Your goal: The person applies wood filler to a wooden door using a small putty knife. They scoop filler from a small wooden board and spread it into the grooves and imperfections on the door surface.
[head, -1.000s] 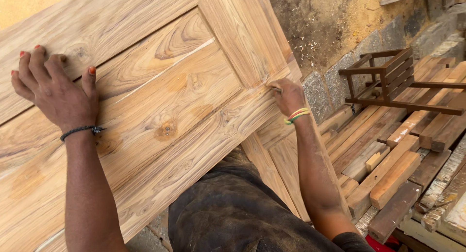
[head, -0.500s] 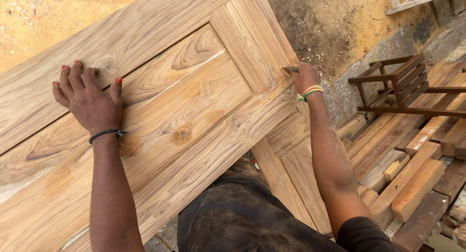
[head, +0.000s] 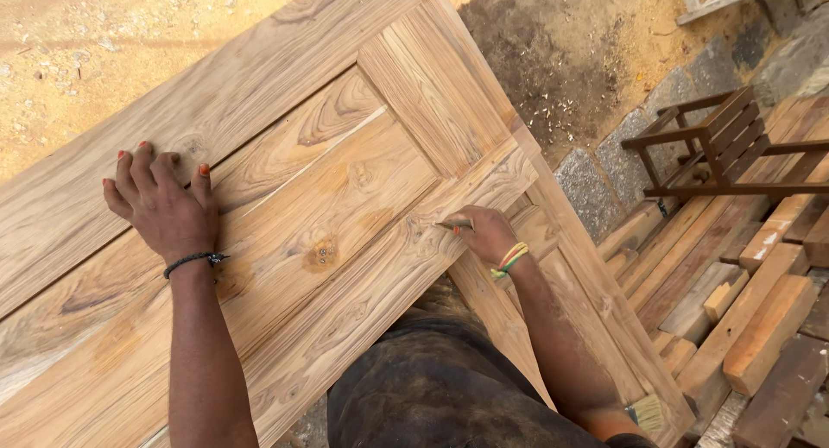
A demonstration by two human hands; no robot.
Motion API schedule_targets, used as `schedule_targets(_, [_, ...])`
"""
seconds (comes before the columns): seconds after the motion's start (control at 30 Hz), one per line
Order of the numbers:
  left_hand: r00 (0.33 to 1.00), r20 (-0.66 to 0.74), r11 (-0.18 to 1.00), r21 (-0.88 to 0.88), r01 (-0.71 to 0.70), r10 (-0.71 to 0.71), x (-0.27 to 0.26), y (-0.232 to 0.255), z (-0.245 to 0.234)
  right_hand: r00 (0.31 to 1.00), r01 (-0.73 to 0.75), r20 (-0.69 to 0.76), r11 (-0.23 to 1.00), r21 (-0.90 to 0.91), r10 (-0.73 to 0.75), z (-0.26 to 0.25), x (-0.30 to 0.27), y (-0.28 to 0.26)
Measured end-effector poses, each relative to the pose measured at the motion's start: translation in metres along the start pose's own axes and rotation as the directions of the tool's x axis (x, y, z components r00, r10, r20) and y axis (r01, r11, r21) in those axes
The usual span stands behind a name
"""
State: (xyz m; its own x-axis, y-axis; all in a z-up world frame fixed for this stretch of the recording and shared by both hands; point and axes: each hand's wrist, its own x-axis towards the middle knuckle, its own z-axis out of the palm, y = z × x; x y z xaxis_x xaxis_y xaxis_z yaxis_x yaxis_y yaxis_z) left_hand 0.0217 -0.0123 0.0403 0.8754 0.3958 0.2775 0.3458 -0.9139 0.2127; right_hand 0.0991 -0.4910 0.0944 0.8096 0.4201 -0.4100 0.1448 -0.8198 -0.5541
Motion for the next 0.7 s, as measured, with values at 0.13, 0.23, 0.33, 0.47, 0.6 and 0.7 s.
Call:
schedule_targets(0.13, [1.000, 0.009, 1.000, -0.008, 0.007, -0.007, -0.007, -0.004, 0.005, 0.976, 0.216, -0.067, 0.875, 0.434, -0.208, -0.021, -0.001, 0.025])
schedule_targets(0.23, [1.000, 0.019, 1.000, -0.026, 0.001, 0.000, -0.005, 0.000, -0.003, 0.916, 0.319, -0.379, 0.805, 0.500, -0.128, -0.032, 0.011, 0.048])
schedule_targets(0.33, [1.000, 0.025, 0.999, -0.038, 0.007, -0.006, -0.002, 0.009, -0.006, 0.782, 0.385, -0.614, 0.860, 0.334, -0.111, -0.024, 0.024, 0.066])
schedule_targets(0.47, [0.999, 0.039, 1.000, -0.018, 0.007, -0.006, -0.003, 0.007, -0.009, 0.712, 0.355, -0.686, 0.920, 0.166, -0.151, 0.000, 0.029, 0.087])
schedule_targets(0.6, [0.998, 0.058, 1.000, 0.000, -0.004, 0.004, 0.000, 0.008, -0.006, 0.715, 0.237, -0.660, 0.968, -0.079, -0.229, 0.022, 0.021, 0.097])
schedule_targets(0.7, [0.997, 0.079, 1.000, -0.001, -0.008, 0.008, 0.001, 0.007, -0.005, 0.669, 0.234, -0.666, 0.944, -0.231, -0.329, 0.047, -0.001, 0.079])
